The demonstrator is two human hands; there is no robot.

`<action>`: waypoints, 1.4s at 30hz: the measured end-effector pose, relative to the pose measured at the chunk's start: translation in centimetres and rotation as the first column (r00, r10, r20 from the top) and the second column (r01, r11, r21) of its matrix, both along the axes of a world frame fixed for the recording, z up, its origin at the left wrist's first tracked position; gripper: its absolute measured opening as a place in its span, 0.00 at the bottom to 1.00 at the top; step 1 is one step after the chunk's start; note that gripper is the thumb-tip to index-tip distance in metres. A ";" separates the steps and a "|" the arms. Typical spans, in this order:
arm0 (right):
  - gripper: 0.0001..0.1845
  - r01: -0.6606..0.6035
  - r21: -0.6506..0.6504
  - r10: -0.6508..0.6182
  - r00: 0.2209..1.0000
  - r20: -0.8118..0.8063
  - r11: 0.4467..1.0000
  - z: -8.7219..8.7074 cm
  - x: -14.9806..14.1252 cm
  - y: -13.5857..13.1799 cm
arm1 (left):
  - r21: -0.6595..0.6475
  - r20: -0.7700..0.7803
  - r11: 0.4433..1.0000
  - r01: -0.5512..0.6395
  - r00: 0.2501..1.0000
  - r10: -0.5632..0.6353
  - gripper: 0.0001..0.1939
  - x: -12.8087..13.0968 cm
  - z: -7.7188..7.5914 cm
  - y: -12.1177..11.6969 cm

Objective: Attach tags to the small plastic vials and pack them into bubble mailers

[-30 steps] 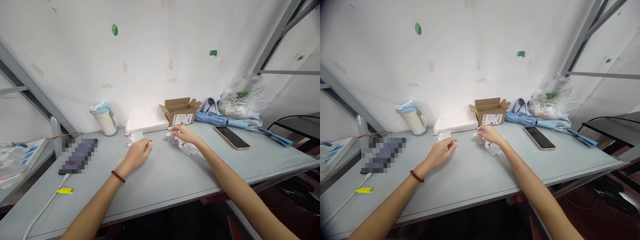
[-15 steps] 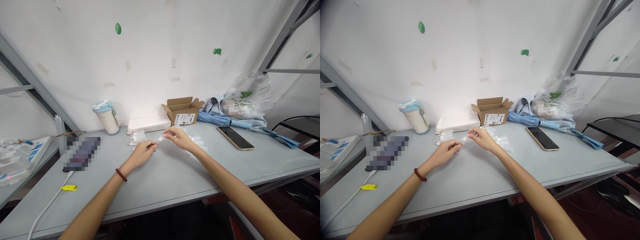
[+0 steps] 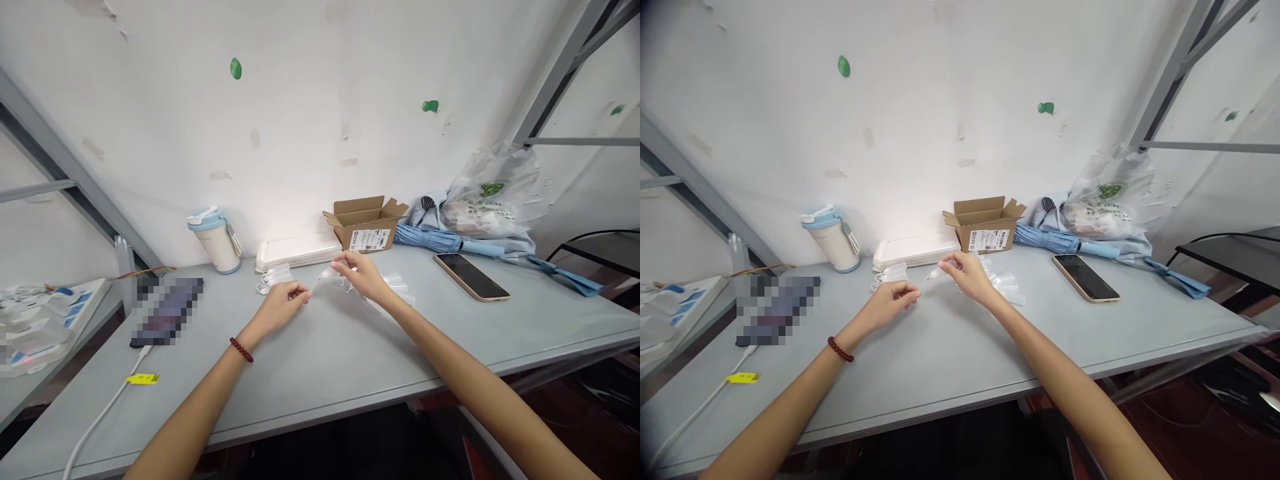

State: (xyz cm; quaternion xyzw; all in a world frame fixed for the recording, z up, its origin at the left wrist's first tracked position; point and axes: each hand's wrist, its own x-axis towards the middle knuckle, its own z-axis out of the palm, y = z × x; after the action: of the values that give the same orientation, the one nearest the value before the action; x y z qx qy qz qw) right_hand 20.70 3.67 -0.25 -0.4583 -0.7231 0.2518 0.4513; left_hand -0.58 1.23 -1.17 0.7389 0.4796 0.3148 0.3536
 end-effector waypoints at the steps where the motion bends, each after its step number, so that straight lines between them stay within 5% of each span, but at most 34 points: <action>1: 0.12 -0.002 -0.006 0.002 1.000 -0.012 1.000 0.0 0.0 0.0 | -0.015 0.013 1.000 -0.004 1.000 0.004 0.13 0.0 0.1 0.0; 9: 0.14 -0.075 -0.069 0.068 0.994 -0.088 0.995 0.1 -0.6 -0.4 | -0.160 0.173 0.986 -0.038 0.983 0.065 0.15 0.3 1.3 -0.4; 15: 0.13 -0.085 -0.076 0.078 0.993 -0.090 0.993 0.2 -0.9 -0.7 | -0.181 0.260 0.984 0.005 0.965 0.043 0.15 0.1 0.9 -0.1; 42: 0.11 -0.089 -0.074 0.081 0.991 -0.103 0.993 0.2 -1.2 -1.0 | -0.193 0.318 0.981 0.001 0.946 0.062 0.14 0.1 1.0 -0.2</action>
State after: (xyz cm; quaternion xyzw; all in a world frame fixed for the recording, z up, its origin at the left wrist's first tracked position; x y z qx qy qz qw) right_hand 19.53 2.66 -0.07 -0.4313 -0.7079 0.3217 0.4576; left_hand -0.51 1.01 -0.12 0.6325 0.4546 0.3895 0.4916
